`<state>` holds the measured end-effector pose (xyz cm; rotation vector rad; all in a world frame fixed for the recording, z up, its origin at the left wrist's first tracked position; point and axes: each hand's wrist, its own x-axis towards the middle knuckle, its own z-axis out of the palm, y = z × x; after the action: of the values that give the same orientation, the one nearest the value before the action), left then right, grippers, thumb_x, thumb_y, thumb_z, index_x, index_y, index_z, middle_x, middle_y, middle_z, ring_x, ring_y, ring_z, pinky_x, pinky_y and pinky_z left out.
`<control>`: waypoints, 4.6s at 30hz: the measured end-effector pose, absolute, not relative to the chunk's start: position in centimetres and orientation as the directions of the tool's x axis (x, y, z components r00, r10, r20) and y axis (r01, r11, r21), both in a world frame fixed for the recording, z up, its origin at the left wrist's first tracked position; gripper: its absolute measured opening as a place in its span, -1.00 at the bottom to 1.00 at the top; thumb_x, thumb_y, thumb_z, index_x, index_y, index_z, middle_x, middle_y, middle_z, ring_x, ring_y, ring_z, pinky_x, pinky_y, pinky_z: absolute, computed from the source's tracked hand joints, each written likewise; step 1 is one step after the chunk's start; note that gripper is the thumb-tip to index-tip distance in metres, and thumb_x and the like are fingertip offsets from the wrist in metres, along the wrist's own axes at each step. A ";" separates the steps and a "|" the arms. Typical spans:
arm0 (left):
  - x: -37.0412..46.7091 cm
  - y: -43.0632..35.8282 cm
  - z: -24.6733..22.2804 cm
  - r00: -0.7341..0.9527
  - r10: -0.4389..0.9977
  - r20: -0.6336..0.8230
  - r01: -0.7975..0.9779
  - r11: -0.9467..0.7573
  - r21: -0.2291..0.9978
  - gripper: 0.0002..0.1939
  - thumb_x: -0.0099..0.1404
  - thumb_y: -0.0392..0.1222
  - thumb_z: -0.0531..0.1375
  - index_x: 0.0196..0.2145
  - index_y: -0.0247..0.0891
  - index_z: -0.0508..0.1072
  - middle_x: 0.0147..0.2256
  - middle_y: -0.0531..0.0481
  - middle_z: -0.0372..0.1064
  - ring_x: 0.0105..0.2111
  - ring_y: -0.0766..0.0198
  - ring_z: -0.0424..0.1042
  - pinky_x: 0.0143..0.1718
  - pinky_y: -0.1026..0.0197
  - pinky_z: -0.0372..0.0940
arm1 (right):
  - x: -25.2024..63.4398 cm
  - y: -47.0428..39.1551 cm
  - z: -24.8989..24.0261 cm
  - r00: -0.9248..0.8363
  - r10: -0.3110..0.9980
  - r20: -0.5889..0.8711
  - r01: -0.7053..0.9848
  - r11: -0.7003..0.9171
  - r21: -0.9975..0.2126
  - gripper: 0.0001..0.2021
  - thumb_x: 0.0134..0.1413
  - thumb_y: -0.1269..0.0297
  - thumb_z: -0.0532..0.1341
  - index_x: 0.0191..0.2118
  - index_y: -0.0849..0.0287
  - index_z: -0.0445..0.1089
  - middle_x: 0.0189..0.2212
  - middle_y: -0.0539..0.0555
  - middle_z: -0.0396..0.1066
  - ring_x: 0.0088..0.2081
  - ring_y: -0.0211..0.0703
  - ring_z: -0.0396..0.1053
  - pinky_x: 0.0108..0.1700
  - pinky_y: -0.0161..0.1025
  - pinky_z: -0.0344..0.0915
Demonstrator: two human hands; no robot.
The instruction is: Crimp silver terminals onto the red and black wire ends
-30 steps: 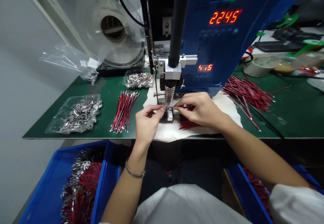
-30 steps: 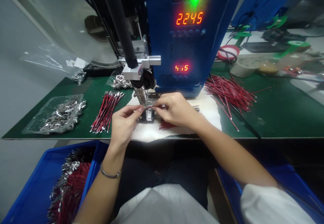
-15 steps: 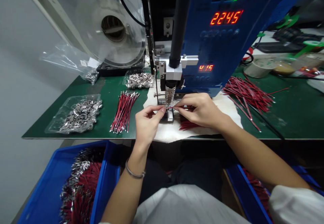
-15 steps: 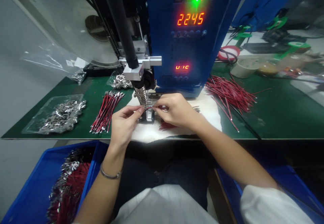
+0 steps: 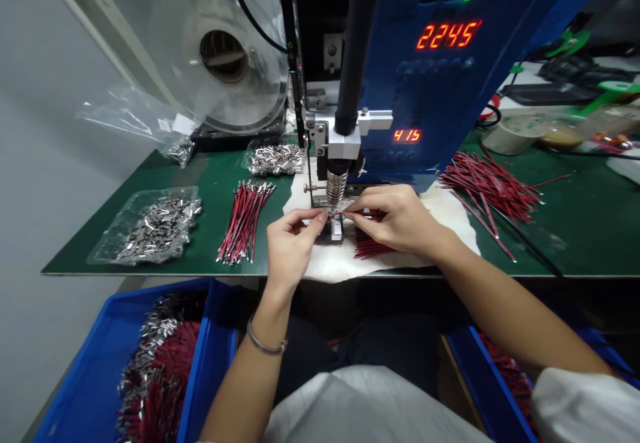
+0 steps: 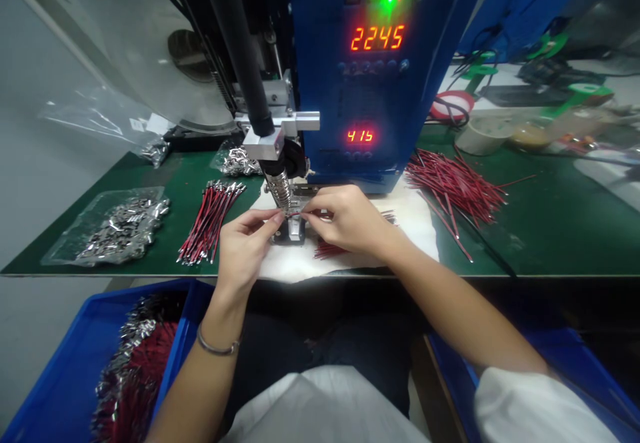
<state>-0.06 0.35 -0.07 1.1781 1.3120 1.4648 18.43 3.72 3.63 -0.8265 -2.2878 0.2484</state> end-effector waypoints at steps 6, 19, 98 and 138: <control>0.0 0.3 -0.1 -0.229 0.964 0.132 0.031 -0.129 0.991 -0.80 0.05 -0.11 0.36 -0.37 -0.26 0.61 -0.52 -0.02 0.43 -0.57 0.38 0.22 -0.56 0.29 0.05 | 18.4 3.7 3.6 -0.556 0.625 0.548 0.492 0.779 -0.388 -0.85 0.04 0.47 0.21 -0.33 0.24 0.55 -0.46 0.07 0.51 -0.47 -0.25 0.40 -0.43 -0.33 0.24; -0.1 0.3 -0.1 -0.222 0.965 0.141 0.024 -0.139 0.990 -0.81 0.06 -0.11 0.36 -0.37 -0.26 0.62 -0.55 0.01 0.40 -0.59 0.40 0.20 -0.56 0.30 0.06 | 18.3 3.5 3.7 -0.543 0.642 0.541 0.502 0.765 -0.403 -0.86 0.03 0.47 0.21 -0.34 0.23 0.54 -0.48 0.06 0.51 -0.49 -0.26 0.37 -0.45 -0.33 0.20; 0.0 0.5 -0.1 -0.172 0.974 0.146 0.049 -0.139 0.989 -0.80 0.09 -0.10 0.34 -0.40 -0.31 0.56 -0.44 -0.06 0.49 -0.45 0.30 0.39 -0.43 0.28 0.23 | 19.2 4.2 3.4 -0.661 0.564 0.496 0.397 0.823 -0.407 -0.83 0.16 0.46 0.16 -0.21 0.25 0.50 -0.36 0.13 0.48 -0.34 -0.17 0.43 -0.29 -0.29 0.30; 0.1 0.6 -0.3 -0.203 0.973 0.106 -0.100 -0.129 0.987 -0.77 0.23 -0.02 0.22 -0.32 -0.24 0.34 -0.46 -0.02 0.43 -0.48 0.35 0.39 -0.49 0.33 0.20 | 19.1 4.0 3.3 -0.669 0.561 0.488 0.426 0.827 -0.366 -0.83 0.13 0.50 0.16 -0.25 0.25 0.51 -0.38 0.13 0.49 -0.35 -0.18 0.44 -0.30 -0.29 0.31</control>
<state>0.10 0.65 -0.25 1.1092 1.2082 1.4952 19.11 4.04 3.32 -0.7214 -2.4041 0.2946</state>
